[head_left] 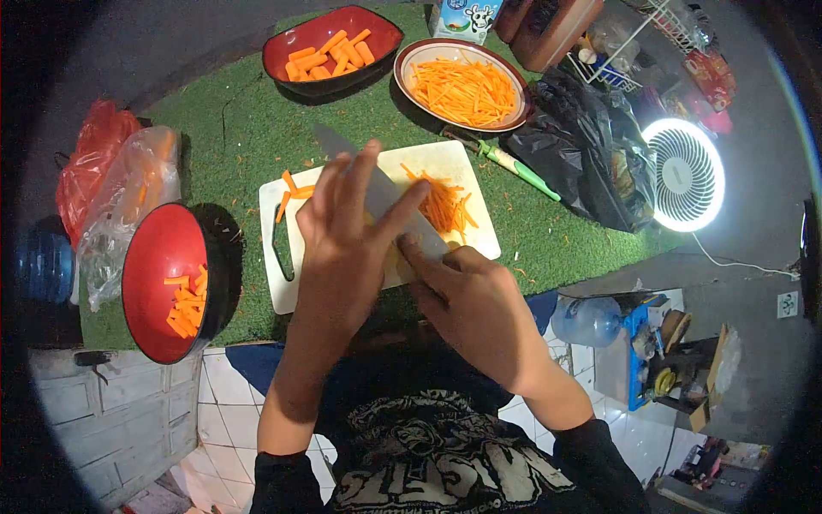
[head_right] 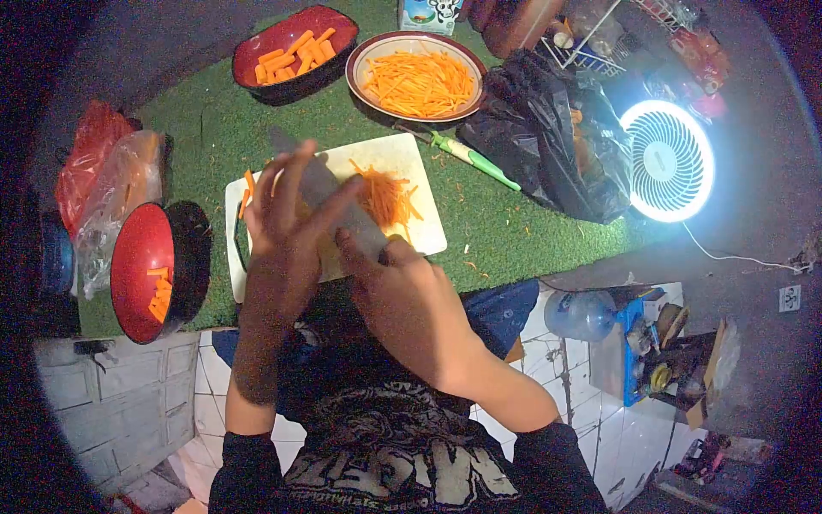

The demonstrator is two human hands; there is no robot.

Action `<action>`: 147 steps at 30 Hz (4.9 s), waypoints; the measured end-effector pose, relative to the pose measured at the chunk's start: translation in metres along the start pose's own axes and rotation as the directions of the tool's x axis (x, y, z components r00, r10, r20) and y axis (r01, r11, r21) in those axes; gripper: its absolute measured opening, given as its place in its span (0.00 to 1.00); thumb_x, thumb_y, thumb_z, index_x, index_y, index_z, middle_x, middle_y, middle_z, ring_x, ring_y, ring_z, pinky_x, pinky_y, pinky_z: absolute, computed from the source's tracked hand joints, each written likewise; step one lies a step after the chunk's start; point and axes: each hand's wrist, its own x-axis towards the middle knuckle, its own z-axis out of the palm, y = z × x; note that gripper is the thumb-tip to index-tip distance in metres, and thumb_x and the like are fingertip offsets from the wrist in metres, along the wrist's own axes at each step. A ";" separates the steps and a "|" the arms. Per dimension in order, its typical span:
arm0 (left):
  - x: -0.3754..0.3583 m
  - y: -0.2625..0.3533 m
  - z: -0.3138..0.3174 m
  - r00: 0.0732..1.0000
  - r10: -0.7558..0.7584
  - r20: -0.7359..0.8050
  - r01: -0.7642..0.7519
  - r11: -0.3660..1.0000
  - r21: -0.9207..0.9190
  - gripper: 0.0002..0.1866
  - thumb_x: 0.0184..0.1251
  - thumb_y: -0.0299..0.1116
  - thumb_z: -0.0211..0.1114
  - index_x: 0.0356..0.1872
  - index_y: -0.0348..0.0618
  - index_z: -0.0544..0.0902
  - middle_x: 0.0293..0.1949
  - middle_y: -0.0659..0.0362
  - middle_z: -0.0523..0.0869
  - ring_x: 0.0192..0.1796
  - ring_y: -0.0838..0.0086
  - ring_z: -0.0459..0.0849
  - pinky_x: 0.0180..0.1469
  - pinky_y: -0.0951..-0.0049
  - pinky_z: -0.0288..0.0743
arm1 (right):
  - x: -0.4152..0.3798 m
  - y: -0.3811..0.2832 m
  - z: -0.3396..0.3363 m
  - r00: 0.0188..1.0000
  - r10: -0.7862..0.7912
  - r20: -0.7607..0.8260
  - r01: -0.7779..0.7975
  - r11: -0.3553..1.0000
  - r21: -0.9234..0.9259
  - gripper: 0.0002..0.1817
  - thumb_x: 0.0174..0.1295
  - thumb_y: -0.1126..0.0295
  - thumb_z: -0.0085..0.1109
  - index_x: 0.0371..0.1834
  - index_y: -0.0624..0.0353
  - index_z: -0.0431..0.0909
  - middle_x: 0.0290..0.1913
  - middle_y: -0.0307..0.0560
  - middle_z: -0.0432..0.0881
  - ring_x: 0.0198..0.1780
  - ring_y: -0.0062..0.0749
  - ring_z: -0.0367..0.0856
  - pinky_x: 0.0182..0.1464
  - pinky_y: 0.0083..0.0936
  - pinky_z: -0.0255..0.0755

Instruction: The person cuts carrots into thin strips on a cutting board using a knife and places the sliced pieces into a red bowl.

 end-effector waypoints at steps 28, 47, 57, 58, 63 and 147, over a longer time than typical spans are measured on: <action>0.011 -0.038 -0.032 0.956 -0.281 0.081 0.292 0.930 -0.224 0.07 0.63 0.26 0.68 0.39 0.39 0.90 0.37 0.49 0.89 0.40 0.54 0.87 0.47 0.60 0.80 | -0.013 0.018 -0.019 0.979 0.197 0.045 -0.197 0.885 0.422 0.28 0.74 0.78 0.50 0.78 0.51 0.67 0.29 0.38 0.83 0.23 0.17 0.77 0.28 0.21 0.76; 0.028 -0.035 -0.024 0.957 -0.155 0.244 0.223 0.932 -0.286 0.09 0.61 0.27 0.69 0.42 0.39 0.87 0.38 0.50 0.87 0.42 0.55 0.88 0.46 0.62 0.81 | -0.005 0.017 -0.024 0.968 0.234 0.095 -0.252 0.877 0.408 0.30 0.71 0.78 0.52 0.77 0.54 0.65 0.28 0.46 0.83 0.24 0.30 0.79 0.31 0.27 0.77; 0.008 -0.019 -0.011 0.968 -0.233 0.092 0.247 0.949 -0.198 0.09 0.66 0.29 0.69 0.45 0.41 0.87 0.43 0.51 0.88 0.45 0.56 0.88 0.51 0.61 0.81 | -0.006 -0.001 -0.014 0.983 0.112 0.146 -0.152 0.941 0.302 0.31 0.71 0.79 0.49 0.79 0.56 0.63 0.26 0.46 0.84 0.24 0.28 0.84 0.33 0.28 0.80; 0.007 -0.019 -0.010 0.967 -0.243 0.076 0.253 0.948 -0.193 0.09 0.66 0.30 0.69 0.45 0.41 0.87 0.43 0.52 0.88 0.45 0.56 0.88 0.51 0.61 0.81 | -0.007 -0.003 -0.014 0.979 0.127 0.158 -0.170 0.939 0.299 0.31 0.71 0.78 0.49 0.79 0.57 0.63 0.26 0.45 0.84 0.24 0.29 0.84 0.33 0.28 0.80; -0.006 -0.014 -0.015 0.964 -0.258 0.065 0.265 0.913 -0.311 0.10 0.59 0.28 0.72 0.42 0.38 0.87 0.42 0.52 0.84 0.48 0.54 0.85 0.51 0.57 0.79 | -0.011 -0.006 -0.011 0.984 0.122 0.128 -0.153 0.951 0.268 0.32 0.72 0.76 0.50 0.80 0.57 0.60 0.25 0.47 0.84 0.24 0.31 0.86 0.34 0.29 0.80; -0.003 -0.029 -0.013 0.952 -0.303 -0.035 0.305 0.946 0.107 0.27 0.64 0.22 0.61 0.67 0.40 0.75 0.66 0.45 0.74 0.70 0.50 0.70 0.69 0.51 0.64 | -0.018 0.000 -0.017 0.995 0.094 -0.044 -0.068 0.912 0.405 0.27 0.72 0.76 0.52 0.76 0.59 0.68 0.26 0.45 0.83 0.24 0.28 0.82 0.32 0.28 0.78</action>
